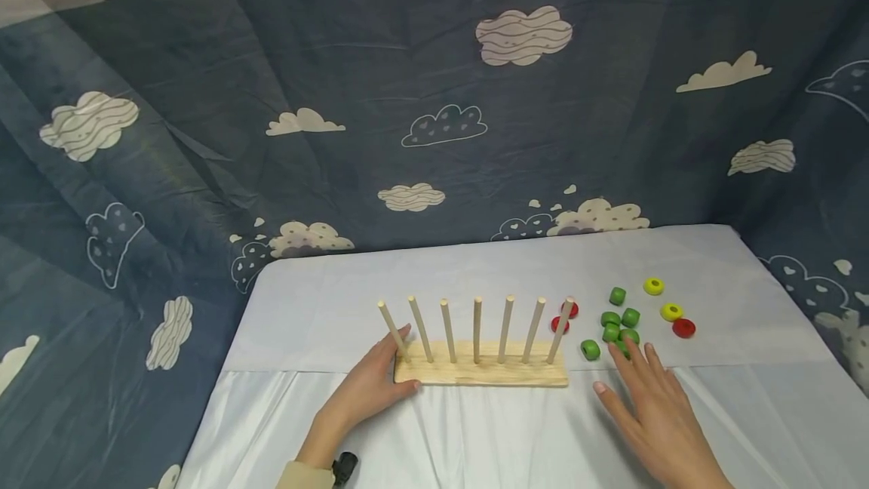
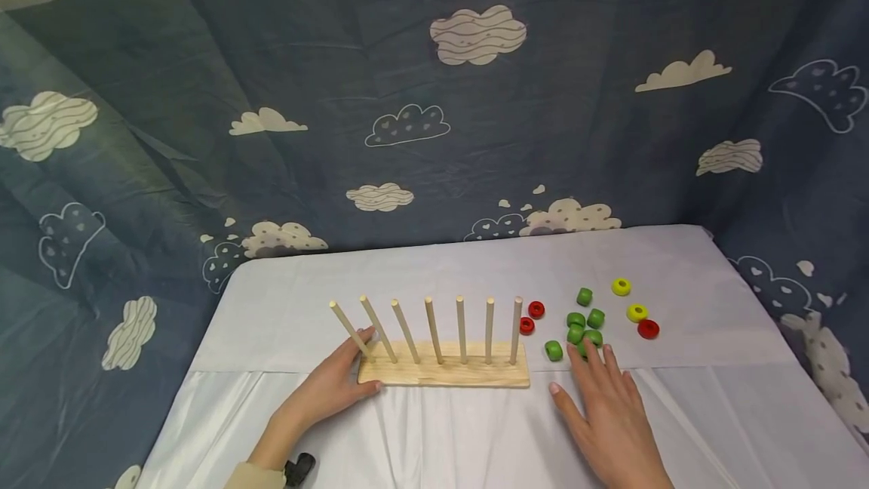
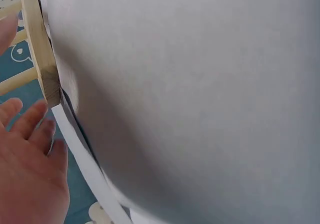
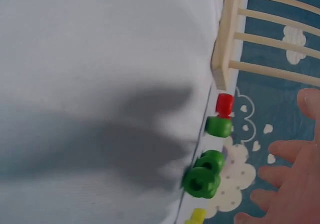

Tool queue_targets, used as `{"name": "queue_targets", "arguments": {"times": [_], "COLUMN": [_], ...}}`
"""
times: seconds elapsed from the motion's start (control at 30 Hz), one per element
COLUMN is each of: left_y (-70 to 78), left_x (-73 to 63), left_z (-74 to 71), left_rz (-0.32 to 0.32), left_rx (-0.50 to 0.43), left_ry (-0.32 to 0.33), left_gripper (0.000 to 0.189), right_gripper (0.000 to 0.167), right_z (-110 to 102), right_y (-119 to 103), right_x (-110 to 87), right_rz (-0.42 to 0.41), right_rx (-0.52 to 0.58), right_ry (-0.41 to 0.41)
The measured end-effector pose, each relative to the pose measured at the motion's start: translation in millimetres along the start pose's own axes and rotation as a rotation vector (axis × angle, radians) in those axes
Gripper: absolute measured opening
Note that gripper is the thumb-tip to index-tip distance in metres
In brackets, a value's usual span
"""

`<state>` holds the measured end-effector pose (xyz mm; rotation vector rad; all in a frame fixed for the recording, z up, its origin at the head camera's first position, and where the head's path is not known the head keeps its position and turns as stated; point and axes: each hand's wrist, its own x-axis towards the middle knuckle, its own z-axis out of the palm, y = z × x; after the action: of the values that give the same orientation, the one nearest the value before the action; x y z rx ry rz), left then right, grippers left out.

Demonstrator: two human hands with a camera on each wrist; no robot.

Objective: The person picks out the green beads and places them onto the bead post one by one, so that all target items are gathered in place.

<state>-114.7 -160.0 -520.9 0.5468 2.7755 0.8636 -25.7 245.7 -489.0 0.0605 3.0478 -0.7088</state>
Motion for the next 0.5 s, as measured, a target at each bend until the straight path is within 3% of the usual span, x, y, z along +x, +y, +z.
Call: {"name": "queue_targets", "arguments": {"times": [0.17, 0.5], "left_y": [-0.5, -7.8], "left_x": [1.1, 3.2], "left_z": [3.1, 6.5], "left_rz": [-0.044, -0.027], "left_rx": [-0.088, -0.126], "left_ry": [-0.026, -0.004], "left_gripper": [0.092, 0.08], "right_gripper": [0.076, 0.067], "right_z": [4.6, 7.8], "right_y": [9.4, 29.8], "right_x": [2.3, 9.7], "right_rz": [0.021, 0.098], "right_rx": [0.02, 0.052], "right_ry": [-0.007, 0.015]}}
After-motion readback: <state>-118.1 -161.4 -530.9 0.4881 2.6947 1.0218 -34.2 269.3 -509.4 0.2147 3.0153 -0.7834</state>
